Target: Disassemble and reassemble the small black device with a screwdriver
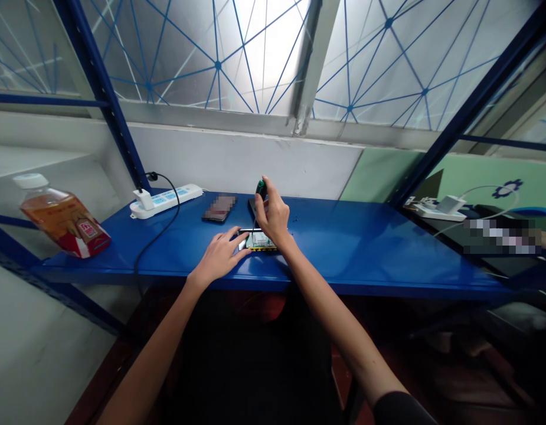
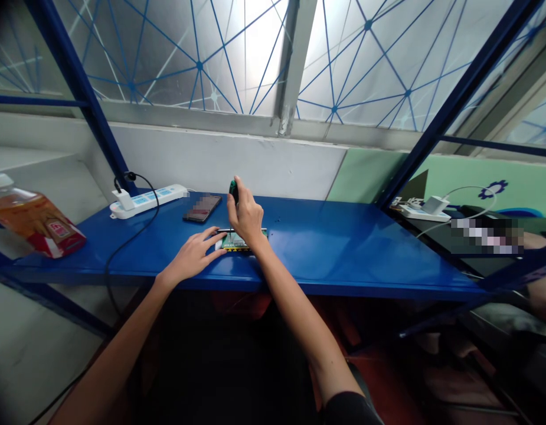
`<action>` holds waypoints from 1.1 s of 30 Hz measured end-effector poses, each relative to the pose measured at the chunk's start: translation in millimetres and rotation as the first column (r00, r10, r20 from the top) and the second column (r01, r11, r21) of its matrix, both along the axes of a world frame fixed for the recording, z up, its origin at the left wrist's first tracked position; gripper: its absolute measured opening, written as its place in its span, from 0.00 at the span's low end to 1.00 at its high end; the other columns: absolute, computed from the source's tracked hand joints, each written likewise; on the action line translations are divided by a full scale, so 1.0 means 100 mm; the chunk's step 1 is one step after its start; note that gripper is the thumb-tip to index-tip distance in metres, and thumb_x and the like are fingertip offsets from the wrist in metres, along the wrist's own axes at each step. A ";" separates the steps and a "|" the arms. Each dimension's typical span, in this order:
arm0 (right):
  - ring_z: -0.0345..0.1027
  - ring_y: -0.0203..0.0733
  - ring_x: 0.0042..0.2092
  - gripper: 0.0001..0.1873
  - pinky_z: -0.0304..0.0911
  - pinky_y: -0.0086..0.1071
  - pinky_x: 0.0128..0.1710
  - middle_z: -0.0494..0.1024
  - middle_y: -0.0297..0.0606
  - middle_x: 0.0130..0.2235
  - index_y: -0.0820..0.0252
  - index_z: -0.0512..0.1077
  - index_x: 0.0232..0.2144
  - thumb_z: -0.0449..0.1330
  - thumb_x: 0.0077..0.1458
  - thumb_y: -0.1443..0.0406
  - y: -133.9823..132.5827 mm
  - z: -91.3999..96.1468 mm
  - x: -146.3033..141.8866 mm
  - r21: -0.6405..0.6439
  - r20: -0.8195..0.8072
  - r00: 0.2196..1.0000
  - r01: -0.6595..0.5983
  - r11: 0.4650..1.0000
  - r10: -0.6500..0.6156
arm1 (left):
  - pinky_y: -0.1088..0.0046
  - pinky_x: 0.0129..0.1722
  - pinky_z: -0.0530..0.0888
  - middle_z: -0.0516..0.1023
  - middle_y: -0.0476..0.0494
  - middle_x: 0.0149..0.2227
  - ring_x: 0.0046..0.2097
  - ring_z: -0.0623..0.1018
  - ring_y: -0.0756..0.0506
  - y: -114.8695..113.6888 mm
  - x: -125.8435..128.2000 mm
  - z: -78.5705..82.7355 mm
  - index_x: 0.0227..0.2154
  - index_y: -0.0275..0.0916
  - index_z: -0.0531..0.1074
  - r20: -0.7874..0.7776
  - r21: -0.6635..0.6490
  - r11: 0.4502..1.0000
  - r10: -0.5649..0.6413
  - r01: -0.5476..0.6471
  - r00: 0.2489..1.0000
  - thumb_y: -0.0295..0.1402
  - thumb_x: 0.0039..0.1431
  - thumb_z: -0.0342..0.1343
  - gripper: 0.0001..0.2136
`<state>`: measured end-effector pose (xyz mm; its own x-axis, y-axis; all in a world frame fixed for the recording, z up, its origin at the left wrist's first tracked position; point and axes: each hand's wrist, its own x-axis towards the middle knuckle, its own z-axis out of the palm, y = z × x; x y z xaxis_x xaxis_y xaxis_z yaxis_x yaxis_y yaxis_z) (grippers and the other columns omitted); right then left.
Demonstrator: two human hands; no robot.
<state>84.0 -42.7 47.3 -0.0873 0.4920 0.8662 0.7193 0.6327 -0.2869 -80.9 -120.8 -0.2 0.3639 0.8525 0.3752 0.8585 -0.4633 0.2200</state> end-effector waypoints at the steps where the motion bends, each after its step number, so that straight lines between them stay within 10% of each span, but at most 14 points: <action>1: 0.71 0.37 0.32 0.30 0.65 0.32 0.33 0.77 0.42 0.47 0.52 0.46 0.69 0.46 0.68 0.61 0.00 0.00 0.00 -0.001 -0.001 1.000 -0.002 1.000 0.002 | 0.56 0.58 0.65 0.64 0.38 0.64 0.60 0.69 0.35 0.00 0.00 0.00 0.61 0.44 0.66 0.002 0.003 1.000 -0.002 0.002 1.000 0.47 0.69 0.44 0.23; 33: 0.69 0.35 0.29 0.28 0.64 0.30 0.31 0.78 0.39 0.44 0.51 0.54 0.66 0.50 0.66 0.58 -0.01 0.01 0.00 0.031 -0.026 0.999 -0.021 0.999 0.022 | 0.56 0.59 0.65 0.64 0.36 0.63 0.60 0.68 0.36 -0.03 0.03 0.03 0.60 0.42 0.67 0.026 0.008 1.000 -0.003 0.003 1.000 0.45 0.68 0.47 0.22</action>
